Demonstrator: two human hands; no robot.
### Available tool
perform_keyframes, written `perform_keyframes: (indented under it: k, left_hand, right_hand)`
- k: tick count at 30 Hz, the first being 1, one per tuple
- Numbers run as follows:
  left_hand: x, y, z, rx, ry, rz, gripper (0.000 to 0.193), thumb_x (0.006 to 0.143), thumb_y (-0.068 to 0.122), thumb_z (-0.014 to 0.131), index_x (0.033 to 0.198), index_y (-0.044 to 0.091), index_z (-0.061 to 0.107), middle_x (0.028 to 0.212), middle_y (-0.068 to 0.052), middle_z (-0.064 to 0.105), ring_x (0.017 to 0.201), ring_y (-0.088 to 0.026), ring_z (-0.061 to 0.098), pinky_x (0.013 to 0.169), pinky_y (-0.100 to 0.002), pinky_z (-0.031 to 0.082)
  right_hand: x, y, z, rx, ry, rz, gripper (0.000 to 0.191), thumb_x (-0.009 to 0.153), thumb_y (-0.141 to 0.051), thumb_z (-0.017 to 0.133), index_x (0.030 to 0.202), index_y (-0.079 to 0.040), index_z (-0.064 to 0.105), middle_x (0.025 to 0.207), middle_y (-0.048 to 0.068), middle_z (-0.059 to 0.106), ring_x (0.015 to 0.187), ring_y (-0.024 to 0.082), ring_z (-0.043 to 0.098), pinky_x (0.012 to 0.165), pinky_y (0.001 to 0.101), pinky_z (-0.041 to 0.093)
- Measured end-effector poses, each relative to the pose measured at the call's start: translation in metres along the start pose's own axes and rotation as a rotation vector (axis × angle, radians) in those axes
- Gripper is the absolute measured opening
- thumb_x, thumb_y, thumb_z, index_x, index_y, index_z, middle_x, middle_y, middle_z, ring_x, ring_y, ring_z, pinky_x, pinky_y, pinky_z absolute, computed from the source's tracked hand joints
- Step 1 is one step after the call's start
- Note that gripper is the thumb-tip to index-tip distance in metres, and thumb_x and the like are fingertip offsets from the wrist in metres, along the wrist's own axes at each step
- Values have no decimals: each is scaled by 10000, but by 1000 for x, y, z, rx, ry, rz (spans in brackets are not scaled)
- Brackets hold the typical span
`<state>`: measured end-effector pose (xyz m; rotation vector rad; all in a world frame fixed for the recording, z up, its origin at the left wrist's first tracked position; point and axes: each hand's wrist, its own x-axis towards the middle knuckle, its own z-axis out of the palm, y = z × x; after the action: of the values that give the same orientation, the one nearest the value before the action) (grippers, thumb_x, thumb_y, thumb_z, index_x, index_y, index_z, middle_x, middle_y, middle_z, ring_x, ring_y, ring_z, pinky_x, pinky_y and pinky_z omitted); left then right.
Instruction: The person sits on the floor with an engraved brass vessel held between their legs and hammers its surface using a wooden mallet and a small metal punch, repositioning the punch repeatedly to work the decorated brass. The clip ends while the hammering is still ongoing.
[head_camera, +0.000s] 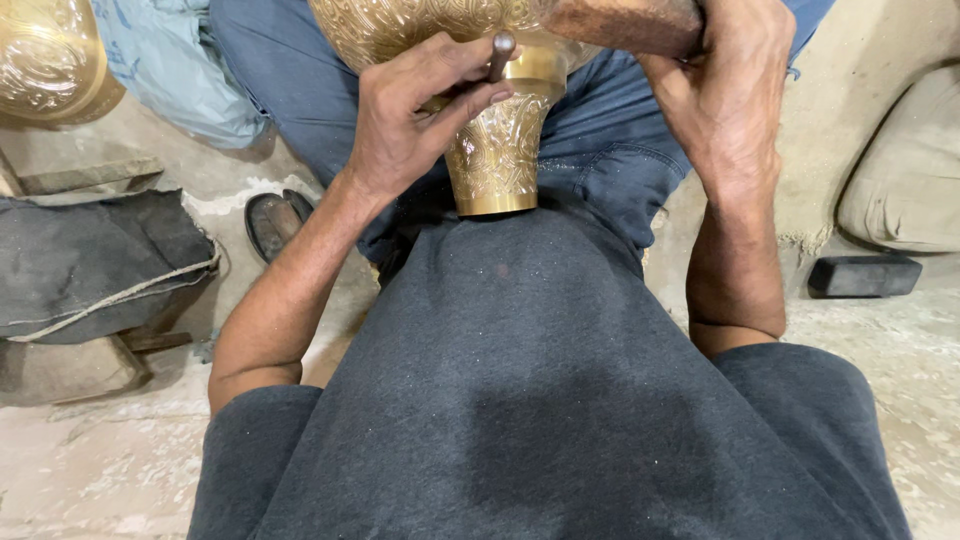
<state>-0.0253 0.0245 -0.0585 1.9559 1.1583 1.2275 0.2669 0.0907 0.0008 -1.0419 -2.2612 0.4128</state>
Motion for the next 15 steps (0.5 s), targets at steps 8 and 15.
perform_keyframes:
  k: [8,15]
  left_hand:
    - [7,7,-9,-37,-54,-6,379,1017,104,864,1347,70,680,1010,-55,736,885,-132,734,759,-264,632]
    - [4,4,-8,10,-51,-19,357,1004,130,885,1298,69,693,1003,-48,735,875,-142,741,753,-279,628]
  right_hand:
    - [2,0,0,-2,-5,27,278,905,32,800,1107,51,609,942,188,623,884,381,622,769,430,487]
    - [0,-9,-6,-315,-29,-61,464,807,2,849,1229,-1,656,1085,181,662,995,380,647,877,472,497]
